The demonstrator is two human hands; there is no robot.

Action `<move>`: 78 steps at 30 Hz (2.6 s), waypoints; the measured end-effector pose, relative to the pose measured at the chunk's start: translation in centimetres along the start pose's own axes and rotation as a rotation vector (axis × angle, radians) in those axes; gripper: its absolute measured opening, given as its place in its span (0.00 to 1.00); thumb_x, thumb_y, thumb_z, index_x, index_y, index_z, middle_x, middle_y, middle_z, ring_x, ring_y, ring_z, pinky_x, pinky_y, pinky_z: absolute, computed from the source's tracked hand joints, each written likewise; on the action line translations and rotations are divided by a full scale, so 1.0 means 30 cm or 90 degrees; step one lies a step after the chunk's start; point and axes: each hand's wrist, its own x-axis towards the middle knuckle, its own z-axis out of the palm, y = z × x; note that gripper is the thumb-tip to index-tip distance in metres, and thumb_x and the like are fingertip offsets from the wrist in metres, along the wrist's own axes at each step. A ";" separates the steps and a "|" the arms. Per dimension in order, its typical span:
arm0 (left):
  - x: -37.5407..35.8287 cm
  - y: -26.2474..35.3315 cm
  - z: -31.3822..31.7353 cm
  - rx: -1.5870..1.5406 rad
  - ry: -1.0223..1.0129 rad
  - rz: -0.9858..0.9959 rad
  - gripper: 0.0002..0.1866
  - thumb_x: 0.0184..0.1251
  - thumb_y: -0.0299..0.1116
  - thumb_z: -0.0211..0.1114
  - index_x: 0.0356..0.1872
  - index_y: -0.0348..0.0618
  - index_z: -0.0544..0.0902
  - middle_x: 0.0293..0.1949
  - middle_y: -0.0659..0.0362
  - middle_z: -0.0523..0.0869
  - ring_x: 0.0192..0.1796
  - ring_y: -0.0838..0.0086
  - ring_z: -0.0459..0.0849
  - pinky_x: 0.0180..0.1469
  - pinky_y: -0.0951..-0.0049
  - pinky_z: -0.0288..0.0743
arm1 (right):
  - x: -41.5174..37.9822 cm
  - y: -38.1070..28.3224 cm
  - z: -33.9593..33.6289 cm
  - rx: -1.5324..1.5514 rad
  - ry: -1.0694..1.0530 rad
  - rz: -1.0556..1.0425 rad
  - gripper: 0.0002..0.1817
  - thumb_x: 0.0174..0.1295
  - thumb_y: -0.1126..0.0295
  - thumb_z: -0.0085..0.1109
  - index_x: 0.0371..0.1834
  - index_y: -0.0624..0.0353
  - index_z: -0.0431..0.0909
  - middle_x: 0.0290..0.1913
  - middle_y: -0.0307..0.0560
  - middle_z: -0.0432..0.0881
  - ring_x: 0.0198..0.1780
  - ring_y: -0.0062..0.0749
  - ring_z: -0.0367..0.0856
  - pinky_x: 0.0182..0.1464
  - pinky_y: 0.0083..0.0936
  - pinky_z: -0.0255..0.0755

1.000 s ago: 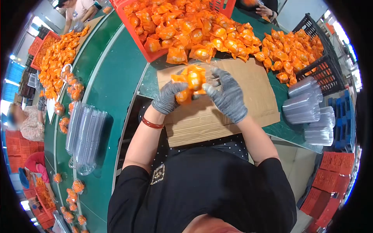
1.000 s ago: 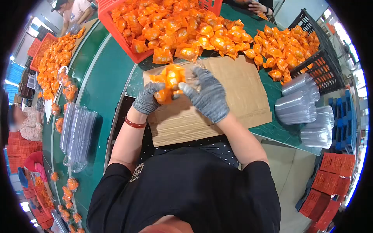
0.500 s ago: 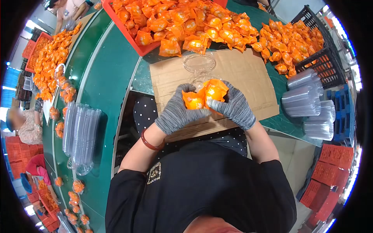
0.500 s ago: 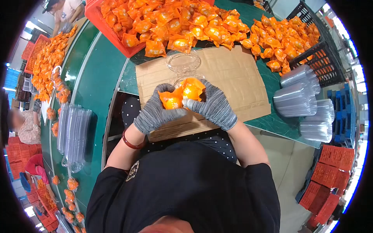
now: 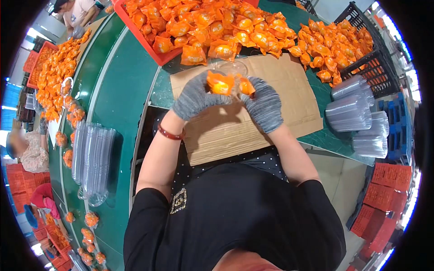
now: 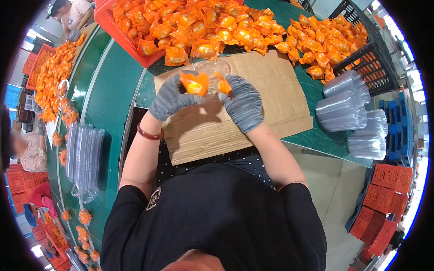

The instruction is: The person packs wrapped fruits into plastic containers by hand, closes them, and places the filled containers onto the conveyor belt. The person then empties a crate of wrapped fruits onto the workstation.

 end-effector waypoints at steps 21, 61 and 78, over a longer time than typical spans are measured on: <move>0.160 -0.182 0.103 0.398 0.478 0.151 0.29 0.63 0.37 0.77 0.58 0.33 0.74 0.46 0.51 0.78 0.46 0.66 0.80 0.53 0.67 0.77 | 0.120 0.035 -0.026 -0.069 -0.087 -0.032 0.30 0.59 0.53 0.72 0.62 0.56 0.82 0.61 0.57 0.81 0.65 0.49 0.78 0.69 0.40 0.71; 0.010 -0.091 0.152 0.385 0.050 0.081 0.33 0.68 0.28 0.66 0.73 0.35 0.64 0.63 0.39 0.79 0.66 0.45 0.79 0.69 0.57 0.73 | 0.114 0.076 -0.118 -0.004 -0.033 0.001 0.30 0.60 0.49 0.71 0.55 0.64 0.83 0.48 0.59 0.86 0.51 0.49 0.85 0.57 0.40 0.78; -0.008 -0.130 0.231 0.427 0.171 0.098 0.29 0.70 0.32 0.65 0.69 0.30 0.71 0.64 0.37 0.79 0.66 0.45 0.79 0.70 0.57 0.72 | 0.160 -0.015 -0.110 -0.237 -0.317 -0.051 0.29 0.61 0.58 0.68 0.61 0.66 0.79 0.55 0.62 0.81 0.55 0.56 0.80 0.63 0.43 0.75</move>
